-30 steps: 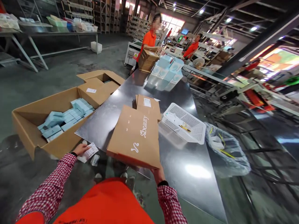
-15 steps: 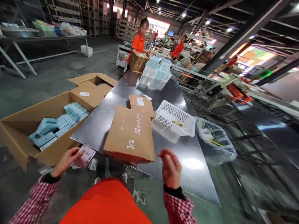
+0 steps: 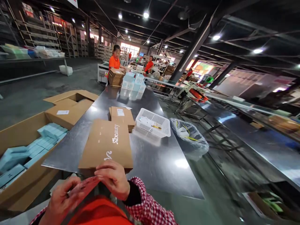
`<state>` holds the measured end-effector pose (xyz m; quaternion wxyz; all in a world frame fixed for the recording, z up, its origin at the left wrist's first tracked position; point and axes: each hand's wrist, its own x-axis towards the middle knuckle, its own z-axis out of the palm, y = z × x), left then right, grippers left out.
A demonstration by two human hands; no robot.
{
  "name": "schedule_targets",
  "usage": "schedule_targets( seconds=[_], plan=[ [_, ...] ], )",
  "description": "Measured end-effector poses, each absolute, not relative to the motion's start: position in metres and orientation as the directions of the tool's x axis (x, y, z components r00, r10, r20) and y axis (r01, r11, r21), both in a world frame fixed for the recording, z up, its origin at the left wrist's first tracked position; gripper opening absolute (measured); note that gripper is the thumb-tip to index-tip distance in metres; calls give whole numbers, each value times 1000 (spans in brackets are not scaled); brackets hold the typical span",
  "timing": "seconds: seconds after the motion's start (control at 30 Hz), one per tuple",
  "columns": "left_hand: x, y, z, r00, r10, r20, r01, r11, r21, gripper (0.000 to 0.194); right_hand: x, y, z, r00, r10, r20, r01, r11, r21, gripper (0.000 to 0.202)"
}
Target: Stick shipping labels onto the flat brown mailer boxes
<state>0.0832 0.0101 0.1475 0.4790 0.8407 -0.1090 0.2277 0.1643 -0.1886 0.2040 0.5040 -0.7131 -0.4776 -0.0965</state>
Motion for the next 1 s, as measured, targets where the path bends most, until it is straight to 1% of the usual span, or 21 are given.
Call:
schedule_targets(
  seconds=[0.07,0.1,0.17,0.2,0.23,0.27,0.33,0.37,0.4,0.43,0.47,0.53,0.57,0.63,0.67,0.7,0.8,0.83,0.87,0.93,1.0],
  plan=[
    [88,12,144,860,-53,508,-453,-539,710,23,182,-206,215,527,507,683,816,-77,-572,18],
    [90,14,143,859,-79,506,-459,-558,691,24,197,-214,222,565,421,710,811,-123,-572,18],
    [91,17,141,864,-104,493,-449,-603,659,26,238,-227,237,673,203,711,739,-219,-637,18],
    [91,16,141,861,-117,494,-452,-622,640,27,262,-230,243,726,128,676,684,-234,-691,20],
    [90,15,141,852,-131,506,-464,-636,616,29,287,-232,246,776,111,621,628,-220,-746,21],
    [89,13,142,837,-141,528,-483,-645,592,31,312,-231,248,816,162,555,577,-188,-795,24],
    [86,5,145,793,-140,593,-527,-646,552,35,353,-222,241,842,345,415,485,-147,-862,34],
    [86,1,146,767,-127,629,-549,-637,541,34,369,-215,234,837,422,347,451,-174,-876,39],
    [87,-3,148,745,-120,657,-573,-620,536,34,380,-207,226,834,470,289,432,-230,-872,42],
    [90,-7,149,731,-134,669,-596,-601,532,32,388,-199,217,837,489,248,430,-304,-850,43],
    [95,-10,149,735,-165,658,-610,-585,535,31,394,-191,209,843,490,221,437,-384,-813,42],
    [108,-14,146,793,-220,567,-572,-587,572,28,398,-177,195,853,489,183,454,-522,-722,39],
    [116,-15,142,836,-221,503,-521,-608,599,27,398,-172,190,853,498,159,461,-574,-676,39],
    [131,-16,131,903,-159,398,-397,-661,636,26,399,-165,186,838,533,121,497,-651,-574,40],
    [137,-17,125,922,-122,368,-347,-683,643,28,399,-163,187,826,552,114,524,-678,-516,45],
    [141,-16,119,931,-104,350,-318,-701,639,29,400,-163,187,817,564,119,549,-696,-463,55],
    [146,-15,103,936,-121,329,-307,-736,603,26,395,-164,187,816,539,206,577,-757,-307,97],
    [146,-14,100,936,-133,326,-312,-745,590,25,391,-162,184,809,538,238,587,-764,-266,103],
    [146,-13,98,934,-146,325,-318,-754,575,25,387,-160,180,784,565,257,618,-752,-231,100],
    [148,-11,94,932,-165,323,-325,-776,540,24,377,-151,167,690,682,243,723,-666,-184,78],
    [150,-10,92,929,-203,309,-341,-790,509,24,375,-142,158,611,769,190,790,-578,-204,61]
  ],
)
